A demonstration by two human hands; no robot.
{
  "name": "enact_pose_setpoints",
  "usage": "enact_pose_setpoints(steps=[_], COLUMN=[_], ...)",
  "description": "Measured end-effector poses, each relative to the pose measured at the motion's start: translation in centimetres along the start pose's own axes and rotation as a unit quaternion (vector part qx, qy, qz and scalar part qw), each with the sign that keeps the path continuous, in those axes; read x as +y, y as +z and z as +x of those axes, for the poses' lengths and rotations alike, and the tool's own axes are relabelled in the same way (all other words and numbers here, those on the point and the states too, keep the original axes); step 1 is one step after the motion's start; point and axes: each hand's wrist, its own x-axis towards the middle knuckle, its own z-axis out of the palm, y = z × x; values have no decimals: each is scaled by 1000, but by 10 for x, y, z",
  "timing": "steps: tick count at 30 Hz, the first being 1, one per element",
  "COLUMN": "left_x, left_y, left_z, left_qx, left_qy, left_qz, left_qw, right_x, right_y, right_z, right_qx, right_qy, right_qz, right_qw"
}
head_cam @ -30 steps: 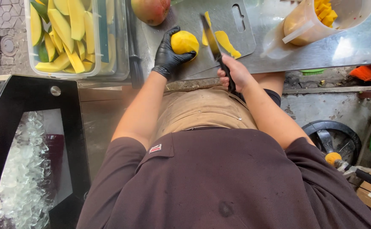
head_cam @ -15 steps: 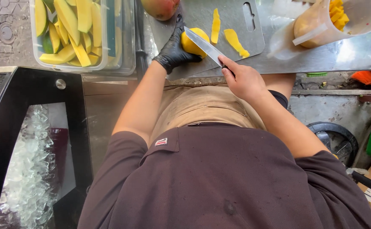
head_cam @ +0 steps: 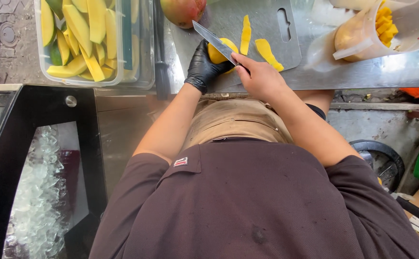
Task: Cutting a peeled mango into cubes on a cutting board using a knife.
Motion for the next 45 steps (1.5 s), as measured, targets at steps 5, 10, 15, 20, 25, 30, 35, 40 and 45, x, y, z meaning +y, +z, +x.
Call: enact_pose_setpoints(steps=[5,10,15,20,25,30,35,40,45], left_x=[-5,4,-7,-7,-17,-17,-11,-21,-16], left_y=[-2,0,2,2,-5,-3,-3,-4,-1], left_z=[3,-2,-7,-8,-2,-6,-7,-8,-6], left_qx=[-7,6,6,11,9,27,40,29,35], left_qy=[8,20,45,44,71,30,67,61,65], left_qz=[10,47,73,71,90,87,183,136,141], left_qw=[1000,999,996,996,993,995,980,988,987], right_x=[4,7,34,26,63,54,86,69,91], right_y=[-3,3,7,10,20,18,29,22,31], right_z=[-3,14,0,14,12,21,19,21,26], right_qx=[3,29,19,10,34,-7,-41,-87,-145], right_qy=[0,-56,-46,-15,-67,-4,31,161,184], right_qz=[8,14,52,63,79,126,199,280,429], right_qw=[1000,998,997,998,994,992,979,942,873])
